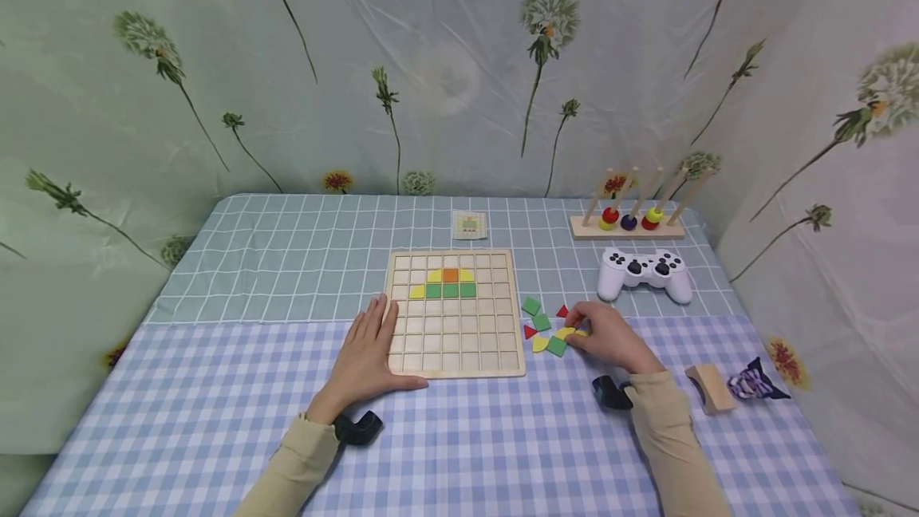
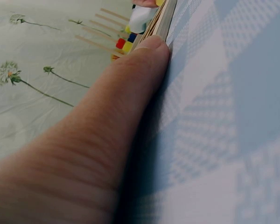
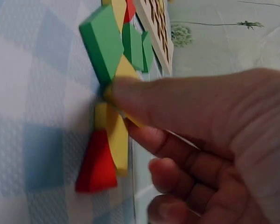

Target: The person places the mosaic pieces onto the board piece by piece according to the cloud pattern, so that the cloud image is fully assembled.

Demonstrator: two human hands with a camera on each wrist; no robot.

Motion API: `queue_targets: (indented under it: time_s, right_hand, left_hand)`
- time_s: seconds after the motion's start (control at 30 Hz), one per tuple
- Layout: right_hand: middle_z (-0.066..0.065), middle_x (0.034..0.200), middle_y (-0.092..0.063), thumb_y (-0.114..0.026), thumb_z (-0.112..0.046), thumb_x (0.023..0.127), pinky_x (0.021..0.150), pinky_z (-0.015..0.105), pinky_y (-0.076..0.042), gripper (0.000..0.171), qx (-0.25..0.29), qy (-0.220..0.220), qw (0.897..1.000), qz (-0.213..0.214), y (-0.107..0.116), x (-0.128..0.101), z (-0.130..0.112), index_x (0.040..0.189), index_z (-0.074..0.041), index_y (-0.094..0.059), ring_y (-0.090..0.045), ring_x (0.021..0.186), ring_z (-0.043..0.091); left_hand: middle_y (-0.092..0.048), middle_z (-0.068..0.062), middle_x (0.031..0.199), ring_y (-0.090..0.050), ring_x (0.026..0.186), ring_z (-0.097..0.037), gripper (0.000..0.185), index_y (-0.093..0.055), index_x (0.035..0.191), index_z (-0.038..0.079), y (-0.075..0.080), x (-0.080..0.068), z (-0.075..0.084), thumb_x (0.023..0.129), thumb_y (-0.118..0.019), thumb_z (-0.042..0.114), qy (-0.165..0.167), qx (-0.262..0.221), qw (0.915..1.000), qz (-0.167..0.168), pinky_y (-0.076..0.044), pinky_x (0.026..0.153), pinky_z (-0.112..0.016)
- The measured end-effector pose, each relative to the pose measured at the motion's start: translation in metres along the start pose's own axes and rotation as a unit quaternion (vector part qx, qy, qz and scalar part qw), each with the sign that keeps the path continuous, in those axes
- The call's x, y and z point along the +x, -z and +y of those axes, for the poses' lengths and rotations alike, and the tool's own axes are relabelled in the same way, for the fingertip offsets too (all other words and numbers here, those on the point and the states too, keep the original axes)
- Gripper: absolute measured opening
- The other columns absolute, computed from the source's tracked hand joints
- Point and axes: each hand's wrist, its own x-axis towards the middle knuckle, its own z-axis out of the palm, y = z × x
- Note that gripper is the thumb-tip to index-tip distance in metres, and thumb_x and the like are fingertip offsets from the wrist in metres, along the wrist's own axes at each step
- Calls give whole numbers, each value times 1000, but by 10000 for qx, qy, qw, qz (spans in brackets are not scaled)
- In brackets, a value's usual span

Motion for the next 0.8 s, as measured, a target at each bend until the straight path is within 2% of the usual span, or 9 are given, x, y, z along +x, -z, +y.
queue_targets:
  time_s: [0.2,0.47,0.67,0.8]
  right_hand:
    - [1,81,-59,-75,-9,80,48,26,-33,13,211,110,9995,195,-3,1,3,91,-8,-68,-44,61,17]
    - [4,85,-56,-66,-4,88,50,26,-34,20,590,461,9958,533,-8,9,-15,107,-1,-69,-43,64,18]
    - [4,87,-61,-66,-3,88,52,26,-38,11,726,1093,9861,1022,-23,31,-32,99,-2,-67,-46,62,16]
    - [5,85,-65,-70,-7,87,54,27,-40,9,898,1017,9834,1207,-31,44,-48,94,-4,-66,-50,64,16]
  left_hand:
    - [-8,-19,156,-3,143,-31,131,-15,151,0,0,0,0,60,-62,82,7,-19,10000,2,-5,114,-43]
    - [-7,-19,156,-3,143,-30,131,-14,151,1,1,-1,1,61,-63,81,23,-35,10000,-20,-5,114,-43]
    - [-6,-19,156,-2,143,-30,130,-13,151,1,2,-1,1,61,-63,81,33,-60,10000,-59,-4,114,-42]
    - [-6,-19,156,-1,143,-29,131,-12,151,2,2,-1,1,61,-63,81,51,-63,9999,-79,-3,114,-42]
